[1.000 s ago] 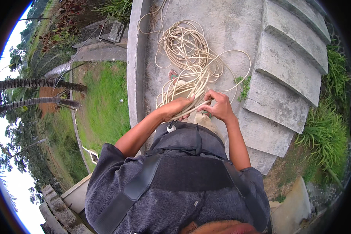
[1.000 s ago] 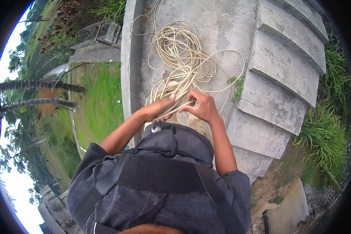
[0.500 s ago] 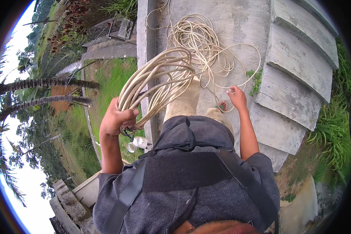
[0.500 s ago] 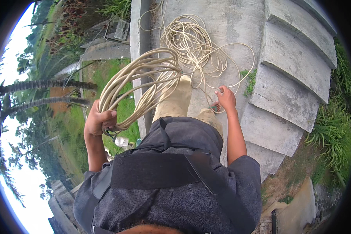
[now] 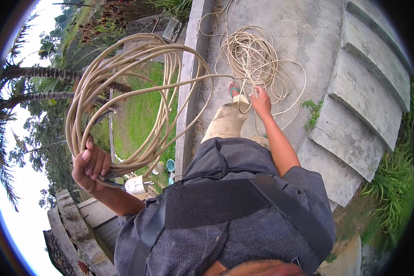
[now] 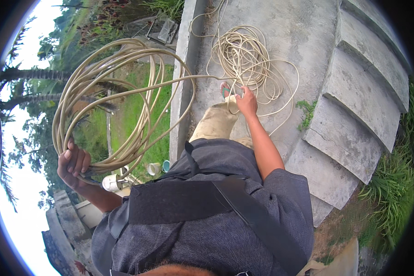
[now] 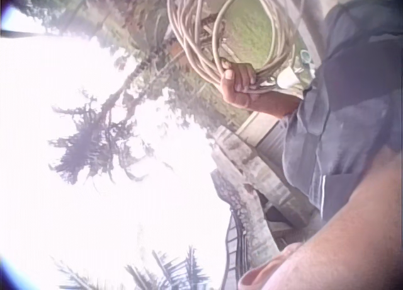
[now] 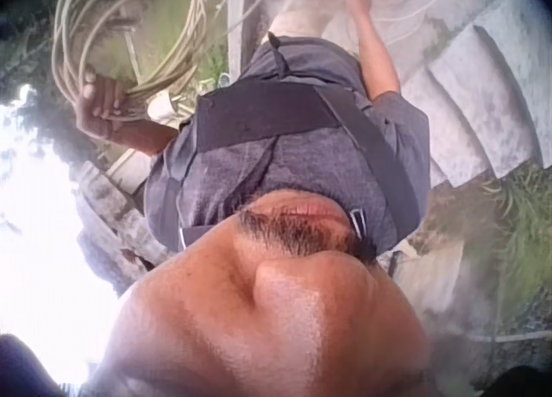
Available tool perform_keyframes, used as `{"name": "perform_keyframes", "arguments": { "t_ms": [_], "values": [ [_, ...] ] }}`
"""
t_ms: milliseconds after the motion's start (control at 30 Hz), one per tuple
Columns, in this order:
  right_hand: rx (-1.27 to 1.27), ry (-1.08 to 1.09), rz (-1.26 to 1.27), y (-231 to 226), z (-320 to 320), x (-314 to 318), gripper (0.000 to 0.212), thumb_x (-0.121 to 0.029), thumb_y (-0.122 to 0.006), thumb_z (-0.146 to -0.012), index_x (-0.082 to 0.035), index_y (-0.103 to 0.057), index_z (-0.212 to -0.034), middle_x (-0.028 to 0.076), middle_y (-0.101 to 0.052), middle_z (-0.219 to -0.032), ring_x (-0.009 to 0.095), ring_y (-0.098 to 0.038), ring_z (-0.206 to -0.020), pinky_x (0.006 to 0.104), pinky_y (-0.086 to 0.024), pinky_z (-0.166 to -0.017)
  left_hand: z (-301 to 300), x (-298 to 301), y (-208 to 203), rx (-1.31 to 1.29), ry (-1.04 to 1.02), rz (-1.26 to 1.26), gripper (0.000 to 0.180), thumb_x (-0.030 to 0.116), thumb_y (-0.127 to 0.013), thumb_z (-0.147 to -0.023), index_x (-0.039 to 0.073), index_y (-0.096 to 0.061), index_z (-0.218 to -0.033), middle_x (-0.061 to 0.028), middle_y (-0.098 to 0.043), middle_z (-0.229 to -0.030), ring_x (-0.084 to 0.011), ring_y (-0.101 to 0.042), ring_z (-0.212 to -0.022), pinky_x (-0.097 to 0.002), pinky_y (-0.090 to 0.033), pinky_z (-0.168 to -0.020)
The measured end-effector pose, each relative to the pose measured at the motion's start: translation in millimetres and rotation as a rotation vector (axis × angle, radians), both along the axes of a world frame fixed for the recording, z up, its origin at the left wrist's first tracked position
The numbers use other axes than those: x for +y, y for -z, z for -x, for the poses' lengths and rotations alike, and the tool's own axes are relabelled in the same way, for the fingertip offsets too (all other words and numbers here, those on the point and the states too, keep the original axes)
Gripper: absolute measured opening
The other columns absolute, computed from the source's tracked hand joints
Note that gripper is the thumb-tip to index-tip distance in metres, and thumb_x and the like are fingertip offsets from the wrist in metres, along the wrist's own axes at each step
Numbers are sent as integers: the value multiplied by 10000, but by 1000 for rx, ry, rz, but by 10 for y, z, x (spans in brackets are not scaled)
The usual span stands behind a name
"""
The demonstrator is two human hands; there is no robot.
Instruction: The person enters a storage room to unplug an extension cord from a power strip and then coils the long cable into a loop by hand while standing on a concrete outdoor walkway.
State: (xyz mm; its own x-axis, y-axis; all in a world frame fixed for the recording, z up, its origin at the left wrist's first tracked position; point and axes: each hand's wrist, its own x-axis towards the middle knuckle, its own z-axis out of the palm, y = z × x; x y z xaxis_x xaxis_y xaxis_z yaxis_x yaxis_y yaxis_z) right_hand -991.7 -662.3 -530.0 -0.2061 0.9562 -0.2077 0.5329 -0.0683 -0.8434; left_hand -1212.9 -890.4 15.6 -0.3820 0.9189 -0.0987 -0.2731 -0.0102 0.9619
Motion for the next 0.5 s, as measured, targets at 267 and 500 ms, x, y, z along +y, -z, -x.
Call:
{"name": "perform_keyframes", "arguments": {
  "t_ms": [267,500],
  "values": [
    [-178,45,393,890,353,17,796,-387,-780,-802,-153,-427,-1476,174,-539,-1387,371,-517,-1302,510,-449,-1046,-186,-444,-880,-30,-145,-375,97,21,-490,-989,19,-402,-1030,28,-461,-557,-81,-496,-424,-241,-444,-481],
    [-18,-307,93,568,743,-312,958,-283,-834,-752,-140,-322,-1549,201,-446,-1480,401,-437,-1363,468,-404,-1111,-170,-950,-1704,111,-371,-515,62,-28,-494,-961,2,-444,-942,48,-421,-517,-41,-399,-399,-207,-396,-463]
  ]
}}
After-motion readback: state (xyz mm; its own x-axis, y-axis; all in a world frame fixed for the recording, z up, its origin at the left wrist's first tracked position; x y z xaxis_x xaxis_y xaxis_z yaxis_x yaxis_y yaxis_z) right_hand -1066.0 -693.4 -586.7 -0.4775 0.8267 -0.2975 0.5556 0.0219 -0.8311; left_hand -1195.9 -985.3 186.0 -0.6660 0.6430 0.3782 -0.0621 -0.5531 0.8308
